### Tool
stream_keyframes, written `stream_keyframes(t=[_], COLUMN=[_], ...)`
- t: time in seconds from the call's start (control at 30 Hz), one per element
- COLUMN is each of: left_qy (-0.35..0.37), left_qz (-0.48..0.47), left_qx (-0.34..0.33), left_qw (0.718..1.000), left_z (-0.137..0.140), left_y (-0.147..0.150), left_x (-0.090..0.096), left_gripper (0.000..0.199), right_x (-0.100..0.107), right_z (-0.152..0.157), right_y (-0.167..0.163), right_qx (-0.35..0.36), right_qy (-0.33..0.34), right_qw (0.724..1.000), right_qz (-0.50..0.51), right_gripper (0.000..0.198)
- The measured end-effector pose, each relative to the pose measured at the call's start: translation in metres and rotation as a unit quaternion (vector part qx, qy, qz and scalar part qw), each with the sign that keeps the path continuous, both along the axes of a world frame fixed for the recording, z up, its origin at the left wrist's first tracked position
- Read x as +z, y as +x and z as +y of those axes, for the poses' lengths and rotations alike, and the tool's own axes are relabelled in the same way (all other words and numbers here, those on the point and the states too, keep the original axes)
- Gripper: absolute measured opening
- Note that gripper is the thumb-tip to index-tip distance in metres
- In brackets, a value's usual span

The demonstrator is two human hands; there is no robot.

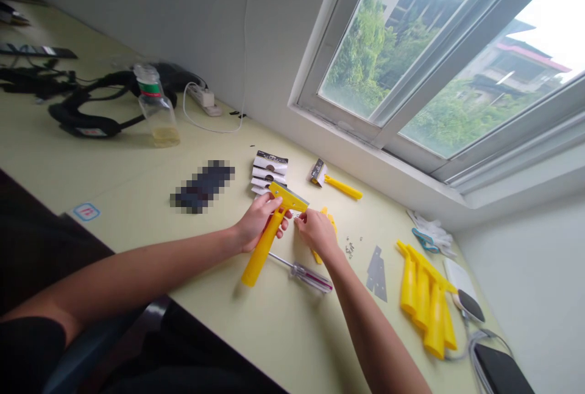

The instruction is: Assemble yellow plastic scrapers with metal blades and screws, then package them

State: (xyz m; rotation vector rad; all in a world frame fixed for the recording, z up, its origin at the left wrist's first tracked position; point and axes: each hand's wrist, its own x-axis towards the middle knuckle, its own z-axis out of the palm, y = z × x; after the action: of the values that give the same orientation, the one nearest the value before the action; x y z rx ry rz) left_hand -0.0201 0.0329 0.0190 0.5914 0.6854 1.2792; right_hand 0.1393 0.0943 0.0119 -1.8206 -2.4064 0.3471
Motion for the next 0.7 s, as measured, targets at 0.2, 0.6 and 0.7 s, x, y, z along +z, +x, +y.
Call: stream_keyframes(t=[0.2,0.6,0.7], left_qy=[0.011,0.096,0.100], left_qz=[0.046,0.150,0.153], left_qx=[0.018,0.005,0.003], left_qw=[0.999,0.984,0.983], left_z=[0.002,-0.010,-0.010], left_y=[0.002,0.007,0.007], left_x=[-0.004,-0.009,-0.012], left_gripper=[0.012,0.027,0.030], right_x=[0.033,0.056,0.053], right_z=[0.004,-0.053,-0.050], right_y=[0.031,0.004,0.004], right_qx=[-0.017,0.062,0.059], right_qy=[0.005,0.098,0.107], right_qw=[0.996,0.981,0.982], right_qz=[0.086,0.156,0.147], right_gripper=[0.031,0.021,0.020])
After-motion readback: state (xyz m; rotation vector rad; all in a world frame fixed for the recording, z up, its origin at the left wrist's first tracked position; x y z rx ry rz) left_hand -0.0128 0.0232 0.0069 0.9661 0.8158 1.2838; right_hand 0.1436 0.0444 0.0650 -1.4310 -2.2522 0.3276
